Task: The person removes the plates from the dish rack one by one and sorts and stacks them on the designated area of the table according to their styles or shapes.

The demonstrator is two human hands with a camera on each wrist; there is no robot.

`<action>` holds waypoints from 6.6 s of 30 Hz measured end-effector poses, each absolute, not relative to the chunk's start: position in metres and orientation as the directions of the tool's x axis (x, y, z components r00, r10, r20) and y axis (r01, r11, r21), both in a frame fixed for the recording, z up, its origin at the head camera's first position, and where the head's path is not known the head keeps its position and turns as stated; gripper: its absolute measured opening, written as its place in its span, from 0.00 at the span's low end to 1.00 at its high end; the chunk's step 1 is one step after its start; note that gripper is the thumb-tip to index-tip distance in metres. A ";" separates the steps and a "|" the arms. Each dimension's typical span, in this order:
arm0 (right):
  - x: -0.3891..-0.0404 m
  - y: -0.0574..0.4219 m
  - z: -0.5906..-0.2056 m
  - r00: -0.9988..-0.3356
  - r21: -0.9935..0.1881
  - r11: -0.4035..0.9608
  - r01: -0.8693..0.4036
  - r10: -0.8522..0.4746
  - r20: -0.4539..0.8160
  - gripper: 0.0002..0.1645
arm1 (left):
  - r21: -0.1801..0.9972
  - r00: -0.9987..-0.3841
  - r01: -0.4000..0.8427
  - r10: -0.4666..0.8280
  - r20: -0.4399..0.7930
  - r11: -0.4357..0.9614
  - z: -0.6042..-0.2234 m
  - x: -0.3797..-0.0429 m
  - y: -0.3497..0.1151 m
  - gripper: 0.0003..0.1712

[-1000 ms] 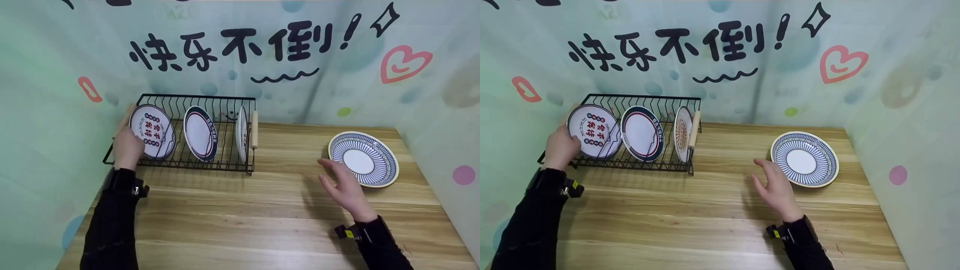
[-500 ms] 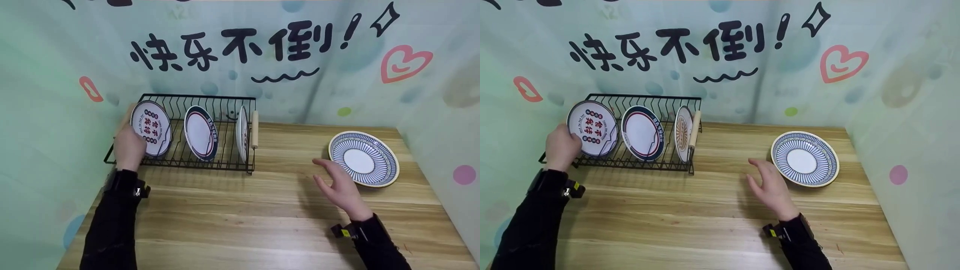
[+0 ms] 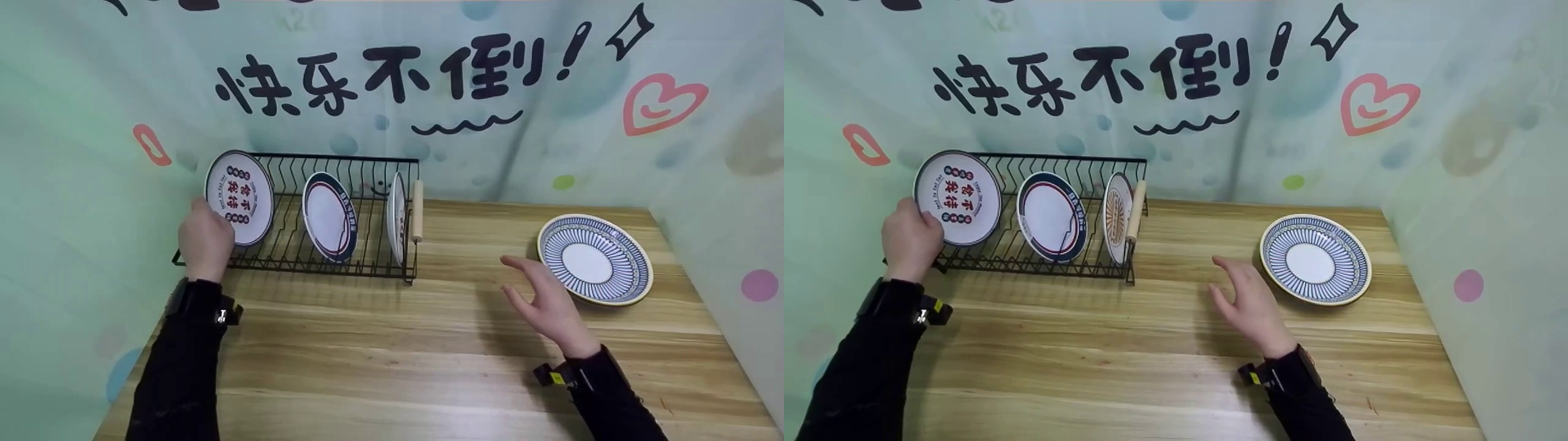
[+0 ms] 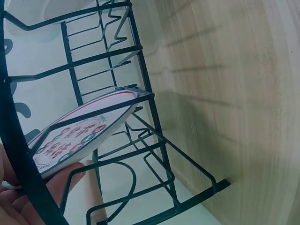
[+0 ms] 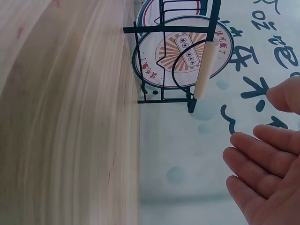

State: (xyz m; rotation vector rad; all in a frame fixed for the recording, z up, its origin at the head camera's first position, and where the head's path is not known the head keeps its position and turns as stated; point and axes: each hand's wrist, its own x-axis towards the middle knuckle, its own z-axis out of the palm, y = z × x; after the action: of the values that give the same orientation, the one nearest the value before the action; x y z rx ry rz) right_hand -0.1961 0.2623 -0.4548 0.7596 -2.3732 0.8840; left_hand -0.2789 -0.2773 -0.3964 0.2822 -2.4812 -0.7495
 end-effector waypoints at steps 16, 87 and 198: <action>-0.196 0.260 -0.452 -0.711 -0.429 0.620 -0.657 -0.320 0.626 0.28 | 0.571 -0.723 0.034 -0.375 0.581 0.820 -0.385 -0.274 -0.262 0.10; -0.202 0.244 -0.440 -0.686 -0.444 0.583 -0.680 -0.293 0.666 0.28 | 0.576 -0.470 0.654 -0.333 0.817 0.490 -0.374 -0.222 -0.149 0.10; -0.196 0.229 -0.428 -0.815 -0.676 0.492 -0.549 -0.136 0.563 0.04 | 0.849 -0.849 0.520 0.162 0.502 0.095 -0.434 -0.201 -0.053 0.19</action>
State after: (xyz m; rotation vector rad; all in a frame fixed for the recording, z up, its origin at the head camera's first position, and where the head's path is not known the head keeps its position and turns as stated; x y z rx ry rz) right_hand -0.1958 0.2290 -0.4282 0.5658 -2.3017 1.2699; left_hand -0.2009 -0.0528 -0.4338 -0.6779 -2.0963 -1.8189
